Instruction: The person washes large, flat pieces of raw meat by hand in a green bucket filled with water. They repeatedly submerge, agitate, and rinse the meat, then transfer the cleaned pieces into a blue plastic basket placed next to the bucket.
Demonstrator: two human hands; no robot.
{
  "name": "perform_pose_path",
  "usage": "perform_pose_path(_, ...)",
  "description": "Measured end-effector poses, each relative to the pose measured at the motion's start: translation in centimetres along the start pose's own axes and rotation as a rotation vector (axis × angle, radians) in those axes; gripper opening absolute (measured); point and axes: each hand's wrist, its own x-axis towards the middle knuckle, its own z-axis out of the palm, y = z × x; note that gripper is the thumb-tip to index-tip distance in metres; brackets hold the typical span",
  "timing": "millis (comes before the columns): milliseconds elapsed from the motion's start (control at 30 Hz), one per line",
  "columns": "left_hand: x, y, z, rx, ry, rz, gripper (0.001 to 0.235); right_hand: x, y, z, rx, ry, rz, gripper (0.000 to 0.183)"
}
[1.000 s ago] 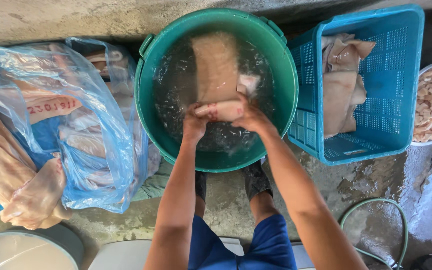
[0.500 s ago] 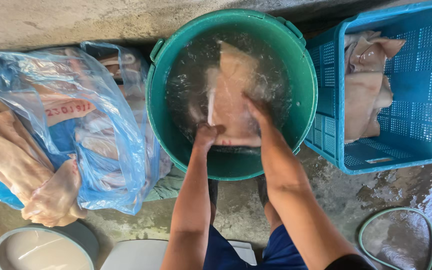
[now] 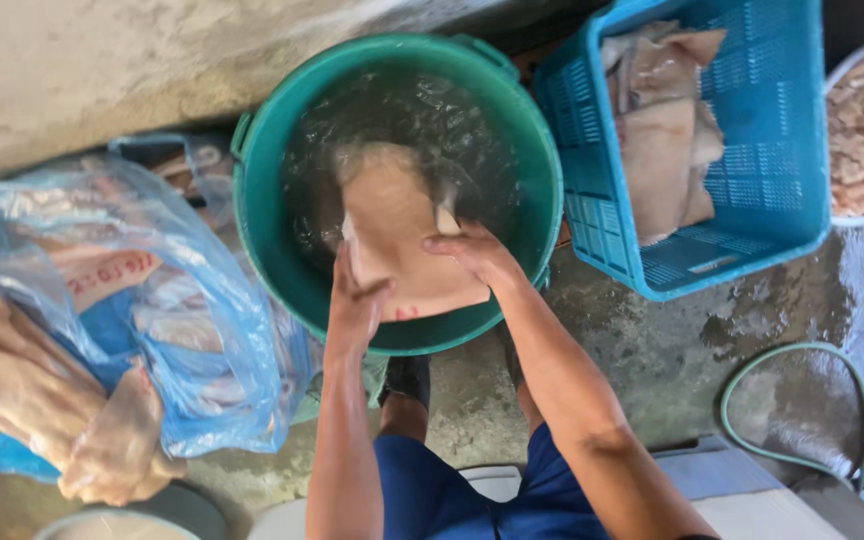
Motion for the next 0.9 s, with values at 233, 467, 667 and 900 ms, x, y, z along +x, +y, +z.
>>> perform_pose_path(233,-9.0,10.0,7.9,-0.033,-0.135,0.237,0.089,-13.0,-14.9,-5.5,-0.369,-0.021,-0.220,0.058)
perform_pose_path(467,-15.2,14.4,18.6,0.070,-0.253,0.179,0.090,-22.3,-17.8,-15.4,-0.245,0.079,-0.312,0.055)
perform_pose_path(667,-16.6,12.0,28.2,0.140,-0.474,0.122,0.090,-27.6,-16.3,-26.8,-0.215,0.193,-0.324,0.055)
perform_pose_path(900,-12.2,3.0,38.9,0.220,-0.502,0.165,0.083,-23.9,-9.7,-38.8,-0.207,0.273,-0.118,0.050)
